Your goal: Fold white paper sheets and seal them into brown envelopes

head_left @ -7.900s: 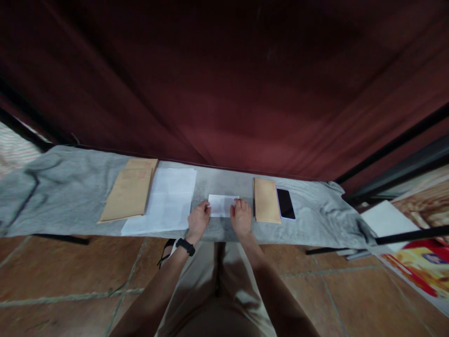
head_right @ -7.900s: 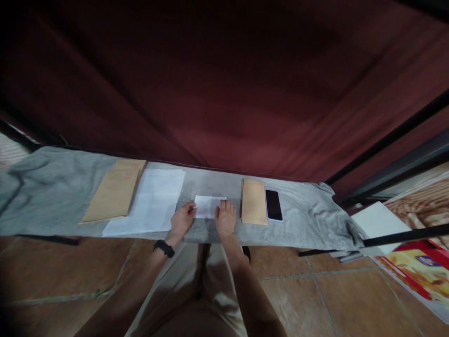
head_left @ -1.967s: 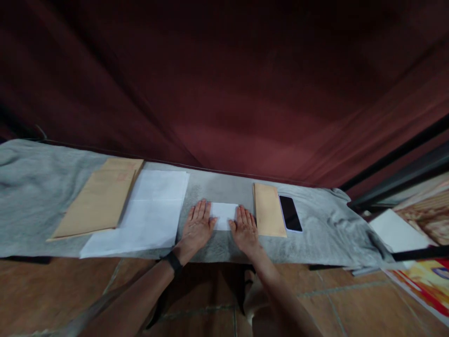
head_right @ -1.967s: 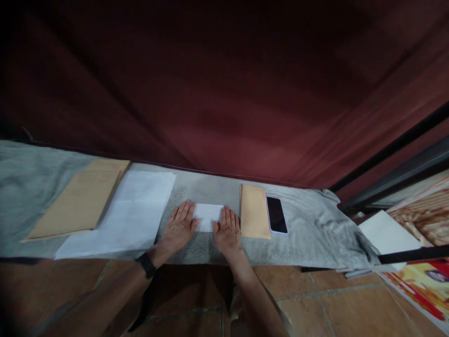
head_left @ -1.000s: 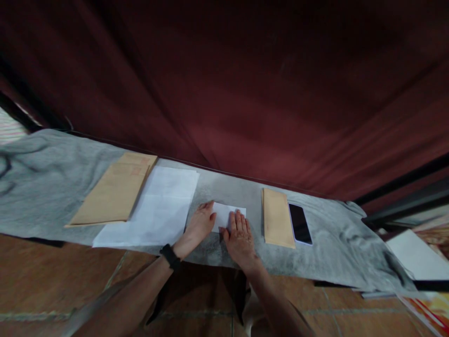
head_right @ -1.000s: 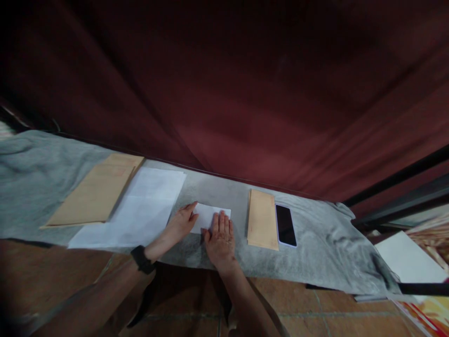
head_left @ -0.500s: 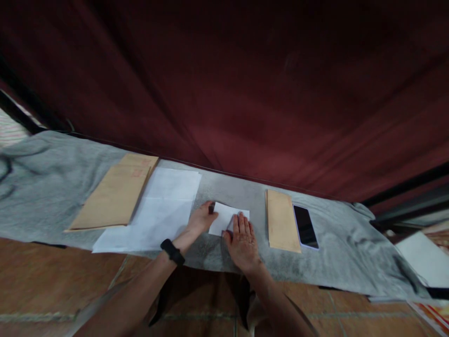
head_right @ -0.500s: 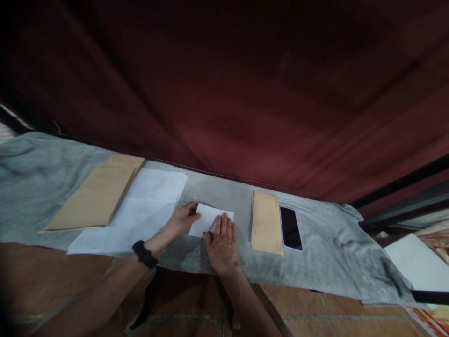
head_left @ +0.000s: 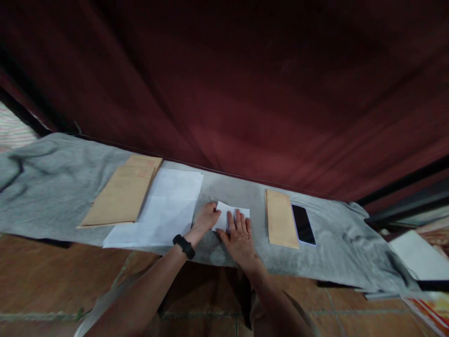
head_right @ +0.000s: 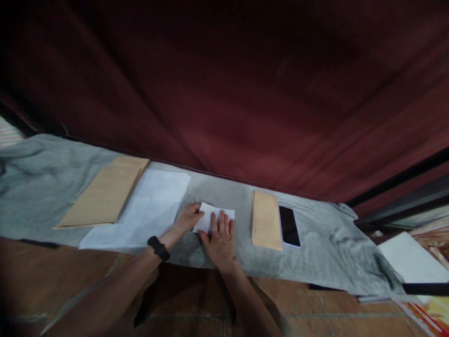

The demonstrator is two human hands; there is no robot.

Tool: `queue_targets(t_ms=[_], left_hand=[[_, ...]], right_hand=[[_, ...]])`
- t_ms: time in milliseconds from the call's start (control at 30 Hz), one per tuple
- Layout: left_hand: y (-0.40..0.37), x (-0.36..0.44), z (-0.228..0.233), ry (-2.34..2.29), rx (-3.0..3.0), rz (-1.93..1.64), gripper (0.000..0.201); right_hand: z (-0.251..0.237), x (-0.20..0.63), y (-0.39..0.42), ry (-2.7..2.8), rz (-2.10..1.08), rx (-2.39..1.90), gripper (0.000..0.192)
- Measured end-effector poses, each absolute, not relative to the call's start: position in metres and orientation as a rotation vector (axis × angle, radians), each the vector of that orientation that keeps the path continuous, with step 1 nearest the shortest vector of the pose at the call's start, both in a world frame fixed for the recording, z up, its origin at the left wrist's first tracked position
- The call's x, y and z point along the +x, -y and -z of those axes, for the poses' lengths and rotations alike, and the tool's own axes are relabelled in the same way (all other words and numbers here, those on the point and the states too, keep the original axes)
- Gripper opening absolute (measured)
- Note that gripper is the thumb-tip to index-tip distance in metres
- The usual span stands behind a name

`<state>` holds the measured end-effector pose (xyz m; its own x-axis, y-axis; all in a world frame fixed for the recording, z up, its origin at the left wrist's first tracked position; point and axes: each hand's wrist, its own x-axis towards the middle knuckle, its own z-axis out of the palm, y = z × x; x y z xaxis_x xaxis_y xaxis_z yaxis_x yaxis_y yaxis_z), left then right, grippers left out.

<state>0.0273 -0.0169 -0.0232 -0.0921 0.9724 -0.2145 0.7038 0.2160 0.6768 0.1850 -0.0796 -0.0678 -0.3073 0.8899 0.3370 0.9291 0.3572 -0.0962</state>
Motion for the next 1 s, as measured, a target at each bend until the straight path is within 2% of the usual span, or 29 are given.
queue_targets(t_ms=[200, 400, 600, 800, 1000], left_hand=[[0.017, 0.029, 0.022, -1.929, 1.564, -0.504, 0.017], [0.015, 0.028, 0.021, -1.948, 1.561, -0.449, 0.020], [0.019, 0.030, 0.024, -2.009, 1.619, -0.445, 0.034], [0.034, 0.040, 0.017, -2.210, 2.059, -0.378, 0.042], [0.050, 0.072, 0.050, -1.721, 2.574, -0.566, 0.048]], right_hand=[[0.077, 0.197, 0.069, 2.295, 0.210, -1.552, 0.053], [0.087, 0.232, 0.054, 2.240, 0.289, -1.640, 0.055], [0.092, 0.241, 0.054, 2.182, 0.353, -1.614, 0.056], [0.091, 0.239, 0.056, 2.179, 0.404, -1.622, 0.054], [0.088, 0.237, 0.057, 2.186, 0.333, -1.655, 0.052]])
